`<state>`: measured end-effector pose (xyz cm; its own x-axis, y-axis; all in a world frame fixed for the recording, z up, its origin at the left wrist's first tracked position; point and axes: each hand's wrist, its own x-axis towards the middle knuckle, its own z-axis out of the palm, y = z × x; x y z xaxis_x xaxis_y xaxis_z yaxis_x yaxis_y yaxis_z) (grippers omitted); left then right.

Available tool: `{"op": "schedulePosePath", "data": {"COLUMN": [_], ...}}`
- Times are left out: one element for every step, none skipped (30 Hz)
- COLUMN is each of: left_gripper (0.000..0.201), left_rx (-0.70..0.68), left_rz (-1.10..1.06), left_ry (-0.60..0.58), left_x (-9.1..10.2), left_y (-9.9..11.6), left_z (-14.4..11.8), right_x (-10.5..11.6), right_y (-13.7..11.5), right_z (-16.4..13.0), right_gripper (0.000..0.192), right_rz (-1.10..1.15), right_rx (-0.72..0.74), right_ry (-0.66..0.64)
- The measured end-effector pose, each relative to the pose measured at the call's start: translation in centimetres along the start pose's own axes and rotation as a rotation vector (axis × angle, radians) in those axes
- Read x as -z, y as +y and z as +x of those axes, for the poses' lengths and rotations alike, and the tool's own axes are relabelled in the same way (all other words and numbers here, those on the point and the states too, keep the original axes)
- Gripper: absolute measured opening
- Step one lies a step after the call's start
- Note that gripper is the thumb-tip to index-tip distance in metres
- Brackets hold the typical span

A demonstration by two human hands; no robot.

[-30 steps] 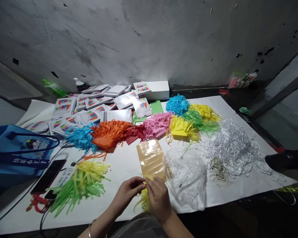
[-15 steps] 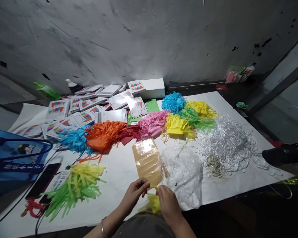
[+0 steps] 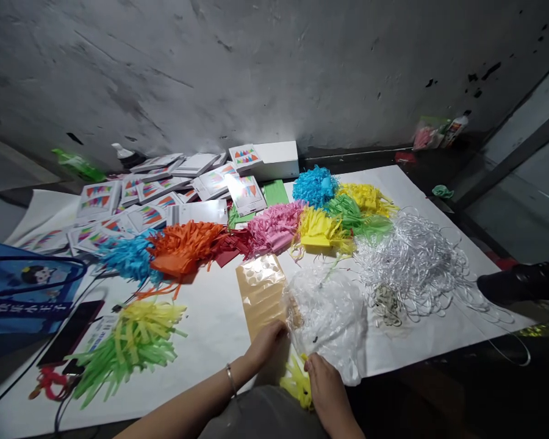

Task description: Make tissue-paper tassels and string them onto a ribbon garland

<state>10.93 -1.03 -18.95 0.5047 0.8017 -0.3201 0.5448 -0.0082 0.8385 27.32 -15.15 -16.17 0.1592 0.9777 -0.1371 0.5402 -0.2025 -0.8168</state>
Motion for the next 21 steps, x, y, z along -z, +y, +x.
{"op": "schedulePosePath", "data": {"left_gripper": [0.007, 0.008, 0.010, 0.014, 0.018, 0.023, 0.026, 0.029, 0.030, 0.030, 0.030, 0.028, 0.027, 0.026, 0.026, 0.026, 0.026, 0.027, 0.028, 0.029, 0.030], "left_rx": [0.013, 0.035, 0.062, 0.092, 0.119, 0.140, 0.153, 0.157, 0.162, 0.166, 0.169, 0.170, 0.169, 0.165, 0.159, 0.154, 0.148, 0.142, 0.135, 0.129, 0.127], "left_rz": [-0.020, -0.068, -0.148, -0.257, -0.383, -0.509, -0.616, -0.692, -0.749, -0.794, -0.833, -0.868, -0.901, -0.933, -0.961, -0.983, -0.999, -1.008, -1.008, -1.004, -0.997], "left_ry": [0.001, -0.004, -0.014, -0.024, -0.033, -0.042, -0.049, -0.054, -0.059, -0.058, -0.052, -0.041, -0.028, -0.014, -0.004, 0.001, 0.004, 0.007, 0.007, 0.003, -0.004], "left_x": [0.5, 1.1, 1.7, 2.3, 3.0, 3.6, 4.2, 4.7, 5.2, 5.6, 5.9, 6.2, 6.4, 6.6, 6.7, 6.8, 6.9, 7.1, 7.2, 7.4, 7.5], "left_y": [0.1, 0.3, 0.7, 1.2, 1.8, 2.6, 3.5, 4.3, 5.1, 5.9, 6.5, 7.0, 7.3, 7.5, 7.6, 7.5, 7.4, 7.3, 7.1, 7.0, 6.9], "left_z": [-0.4, -1.0, -1.7, -2.4, -3.2, -4.0, -4.8, -5.5, -6.2, -6.8, -7.4, -7.8, -8.2, -8.5, -8.8, -9.1, -9.3, -9.4, -9.6, -9.8, -10.0], "right_x": [0.0, 0.0, 0.0, 0.1, 0.2, 0.4, 0.5, 0.6, 0.6, 0.6, 0.5, 0.4, 0.2, -0.1, -0.3, -0.6, -0.8, -0.9, -1.0, -1.0, -0.9], "right_y": [0.0, -0.3, -0.7, -1.4, -2.3, -3.4, -4.6, -5.8, -7.0, -8.0, -8.8, -9.5, -9.9, -10.2, -10.4, -10.5, -10.6, -10.8, -10.9, -11.1, -11.3], "right_z": [0.1, 0.3, 0.5, 0.8, 1.1, 1.4, 1.7, 1.9, 2.1, 2.3, 2.3, 2.3, 2.3, 2.2, 2.1, 2.0, 2.0, 1.9, 1.9, 1.9, 1.9], "right_gripper": [0.042, 0.042, 0.041, 0.040, 0.038, 0.037, 0.036, 0.035, 0.033, 0.032, 0.031, 0.030, 0.029, 0.029, 0.028, 0.028, 0.027, 0.027, 0.026, 0.025, 0.024], "right_rz": [-0.005, -0.002, 0.010, 0.028, 0.049, 0.069, 0.085, 0.093, 0.091, 0.078, 0.056, 0.029, 0.003, -0.017, -0.030, -0.041, -0.053, -0.072, -0.098, -0.129, -0.163], "right_rx": [0.017, 0.034, 0.052, 0.072, 0.097, 0.128, 0.164, 0.201, 0.242, 0.286, 0.333, 0.377, 0.417, 0.448, 0.472, 0.488, 0.501, 0.517, 0.538, 0.565, 0.593], "right_ry": [0.015, 0.020, 0.016, 0.003, -0.014, -0.030, -0.041, -0.046, -0.043, -0.037, -0.028, -0.020, -0.017, -0.017, -0.016, -0.012, -0.004, 0.004, 0.010, 0.009, -0.002]}}
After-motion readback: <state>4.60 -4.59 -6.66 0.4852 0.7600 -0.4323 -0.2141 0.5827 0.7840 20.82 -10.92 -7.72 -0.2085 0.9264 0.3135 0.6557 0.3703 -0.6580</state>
